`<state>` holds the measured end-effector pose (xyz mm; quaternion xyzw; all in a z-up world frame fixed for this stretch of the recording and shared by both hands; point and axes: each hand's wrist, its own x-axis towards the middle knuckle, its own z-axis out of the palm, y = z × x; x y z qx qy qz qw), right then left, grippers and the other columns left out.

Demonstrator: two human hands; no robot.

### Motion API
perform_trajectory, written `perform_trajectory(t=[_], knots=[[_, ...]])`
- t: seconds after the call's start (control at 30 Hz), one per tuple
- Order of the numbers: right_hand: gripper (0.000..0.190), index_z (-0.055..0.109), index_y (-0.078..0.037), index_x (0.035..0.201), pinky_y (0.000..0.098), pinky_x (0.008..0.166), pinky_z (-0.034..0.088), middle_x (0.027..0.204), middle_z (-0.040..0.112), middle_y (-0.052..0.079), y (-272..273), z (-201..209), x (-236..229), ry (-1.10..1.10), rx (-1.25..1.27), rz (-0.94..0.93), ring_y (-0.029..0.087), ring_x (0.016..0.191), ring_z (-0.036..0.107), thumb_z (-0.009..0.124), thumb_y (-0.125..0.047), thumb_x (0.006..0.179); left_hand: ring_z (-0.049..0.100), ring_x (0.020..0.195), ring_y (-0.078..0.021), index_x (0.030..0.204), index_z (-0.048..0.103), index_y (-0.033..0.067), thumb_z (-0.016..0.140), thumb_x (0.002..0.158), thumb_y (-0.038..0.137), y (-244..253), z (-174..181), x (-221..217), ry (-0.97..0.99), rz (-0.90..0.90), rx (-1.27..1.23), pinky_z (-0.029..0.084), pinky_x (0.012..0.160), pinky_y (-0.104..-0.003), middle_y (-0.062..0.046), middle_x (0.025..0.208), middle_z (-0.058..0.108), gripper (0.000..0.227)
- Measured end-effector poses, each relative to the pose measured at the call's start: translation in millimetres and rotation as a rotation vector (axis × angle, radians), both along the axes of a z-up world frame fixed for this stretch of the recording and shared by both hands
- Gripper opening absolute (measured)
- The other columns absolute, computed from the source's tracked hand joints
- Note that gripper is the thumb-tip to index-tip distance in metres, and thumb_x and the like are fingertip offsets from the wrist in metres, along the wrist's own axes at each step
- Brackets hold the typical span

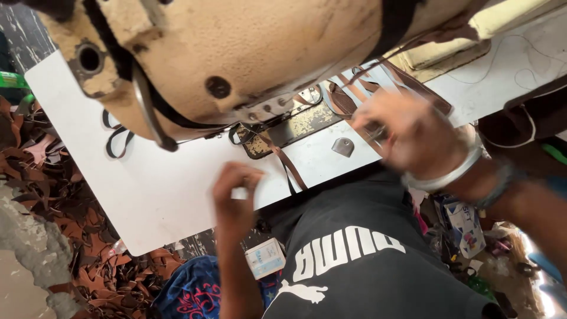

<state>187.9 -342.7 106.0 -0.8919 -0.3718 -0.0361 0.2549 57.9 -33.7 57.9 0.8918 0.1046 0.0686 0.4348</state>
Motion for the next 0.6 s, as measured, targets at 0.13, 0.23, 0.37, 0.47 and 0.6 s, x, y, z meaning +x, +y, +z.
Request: perform_trajectory(t=[0.13, 0.23, 0.37, 0.47, 0.6], knots=[[0.031, 0.064, 0.000, 0.108, 0.0307, 0.078, 0.058, 0.108, 0.070, 0.010, 17.5, 3.7, -51.5, 0.806, 0.646, 0.129, 0.016, 0.087, 0.069, 0.048, 0.007, 0.083, 0.060, 0.128, -0.0258, 0.095, 0.071, 0.0075, 0.076, 0.097, 0.011, -81.0, 40.2, 28.5, -0.089, -0.465, -0.667, 0.052, 0.106, -0.038, -0.016, 0.148, 0.046, 0.007], [0.019, 0.066, -0.001, 0.108, 0.0284, 0.075, 0.054, 0.099, 0.068, 0.006, -19.5, -14.0, -61.8, 1.145, 0.753, 0.077, 0.012, 0.081, 0.063, 0.052, 0.000, 0.095, 0.055, 0.140, -0.0259, 0.099, 0.070, 0.0090, 0.073, 0.106, 0.020, -106.1, 31.0, 40.8, -0.097, -0.483, -0.963, 0.051, 0.112, -0.040, -0.015, 0.160, 0.041, 0.013], [0.018, 0.073, -0.002, 0.095, 0.0311, 0.064, 0.055, 0.082, 0.071, 0.007, -128.0, -55.6, -46.3, 1.258, 0.473, -0.106, 0.013, 0.070, 0.061, 0.059, -0.014, 0.099, 0.067, 0.124, -0.0293, 0.102, 0.073, 0.0061, 0.067, 0.107, 0.019, -121.8, 2.4, 53.2, 0.144, -0.410, -0.801, 0.054, 0.109, -0.038, -0.019, 0.139, 0.068, 0.015], [0.016, 0.073, -0.017, 0.106, 0.0347, 0.081, 0.059, 0.093, 0.074, 0.004, -192.3, -73.4, -20.0, 1.189, -0.622, -0.109, 0.017, 0.086, 0.072, 0.061, -0.016, 0.095, 0.066, 0.118, -0.0332, 0.110, 0.073, 0.0042, 0.072, 0.092, 0.012, -145.1, 8.5, 69.7, 0.052, -0.546, -0.131, 0.049, 0.101, -0.040, -0.013, 0.124, 0.072, 0.020], [0.026, 0.073, -0.023, 0.116, 0.0381, 0.087, 0.058, 0.100, 0.073, 0.006, -210.3, -78.7, 8.7, 0.904, -1.094, -0.159, 0.021, 0.093, 0.072, 0.061, -0.012, 0.095, 0.063, 0.103, -0.0376, 0.115, 0.072, 0.0044, 0.068, 0.089, 0.003, -163.5, -29.8, 80.4, 0.109, -0.653, 0.134, 0.049, 0.089, -0.045, -0.014, 0.118, 0.069, 0.026]])
